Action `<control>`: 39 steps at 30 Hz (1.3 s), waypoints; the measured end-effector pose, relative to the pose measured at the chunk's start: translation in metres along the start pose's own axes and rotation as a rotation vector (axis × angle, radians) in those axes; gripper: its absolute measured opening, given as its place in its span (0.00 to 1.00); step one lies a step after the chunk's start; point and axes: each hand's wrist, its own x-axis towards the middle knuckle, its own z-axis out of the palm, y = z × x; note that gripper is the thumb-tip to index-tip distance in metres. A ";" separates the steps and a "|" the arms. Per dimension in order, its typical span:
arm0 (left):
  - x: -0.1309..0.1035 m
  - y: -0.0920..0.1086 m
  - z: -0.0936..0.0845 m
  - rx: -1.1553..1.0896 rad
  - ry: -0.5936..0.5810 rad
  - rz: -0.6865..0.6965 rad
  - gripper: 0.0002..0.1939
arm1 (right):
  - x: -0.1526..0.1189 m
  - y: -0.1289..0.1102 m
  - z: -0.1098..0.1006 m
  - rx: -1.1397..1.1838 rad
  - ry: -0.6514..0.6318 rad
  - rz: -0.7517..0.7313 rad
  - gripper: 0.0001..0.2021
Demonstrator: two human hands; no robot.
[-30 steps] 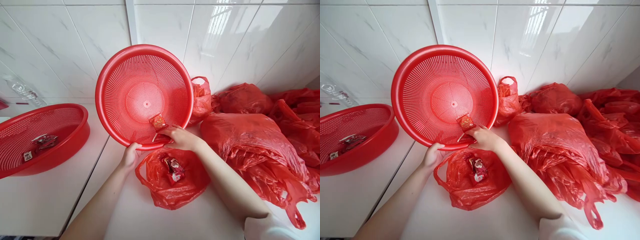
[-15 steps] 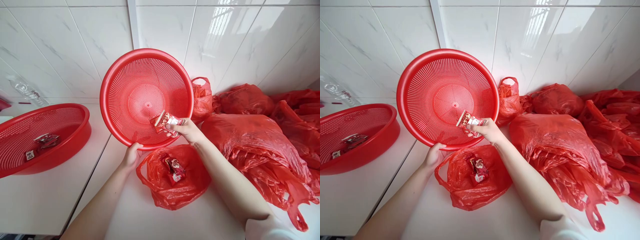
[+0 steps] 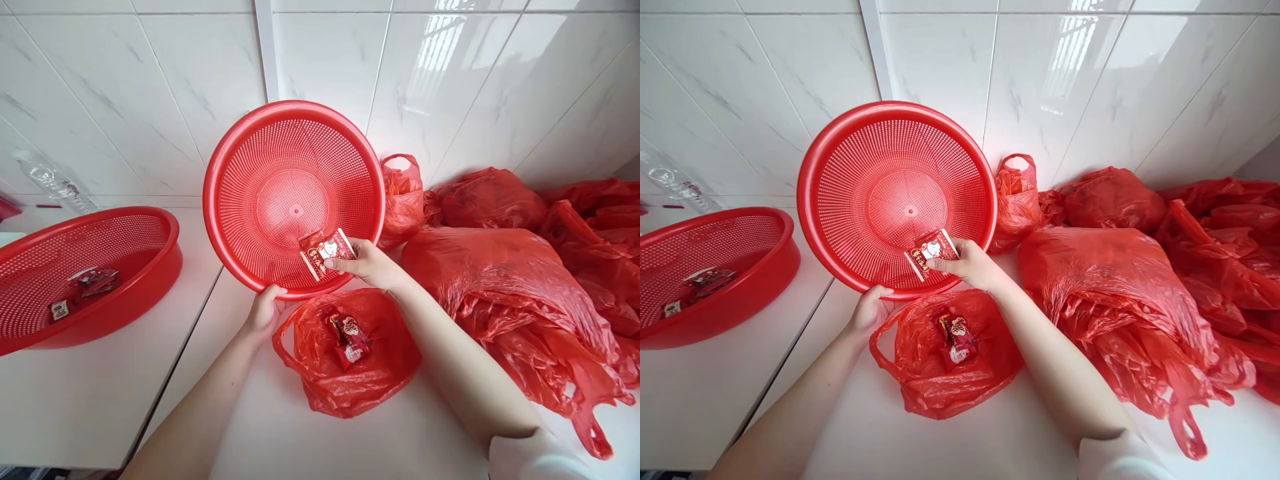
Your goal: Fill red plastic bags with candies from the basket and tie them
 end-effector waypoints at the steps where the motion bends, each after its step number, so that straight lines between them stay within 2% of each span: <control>1: 0.000 0.000 0.000 0.000 0.001 0.007 0.18 | 0.000 0.000 0.000 -0.035 -0.004 -0.006 0.18; 4: 0.001 -0.001 0.000 -0.009 0.021 0.001 0.17 | -0.001 0.000 -0.002 -0.116 0.014 0.012 0.16; 7: 0.001 -0.002 0.000 -0.019 0.042 -0.019 0.17 | -0.003 -0.002 -0.001 -0.150 0.003 0.022 0.20; 10: 0.002 -0.004 -0.001 -0.022 0.057 -0.026 0.17 | -0.005 -0.008 0.001 -0.204 0.012 -0.042 0.21; 13: 0.004 -0.006 -0.002 -0.013 0.052 -0.023 0.18 | -0.008 -0.014 0.004 -0.233 0.087 -0.116 0.20; 17: 0.005 -0.007 -0.003 -0.015 0.046 -0.032 0.18 | -0.010 -0.016 0.005 -0.250 0.122 -0.153 0.21; 23: 0.004 -0.007 -0.004 -0.059 -0.001 -0.070 0.16 | -0.010 -0.012 0.001 -0.272 0.026 -0.131 0.19; 28: 0.006 -0.008 -0.005 -0.068 0.004 -0.058 0.13 | -0.010 -0.011 0.001 -0.252 -0.132 -0.022 0.20; 31: 0.006 -0.008 -0.004 -0.069 -0.001 -0.035 0.13 | -0.011 -0.014 0.002 -0.260 -0.208 -0.012 0.19; 39: 0.003 -0.005 0.001 -0.044 -0.011 -0.060 0.15 | -0.011 -0.010 -0.001 -0.330 -0.235 0.048 0.23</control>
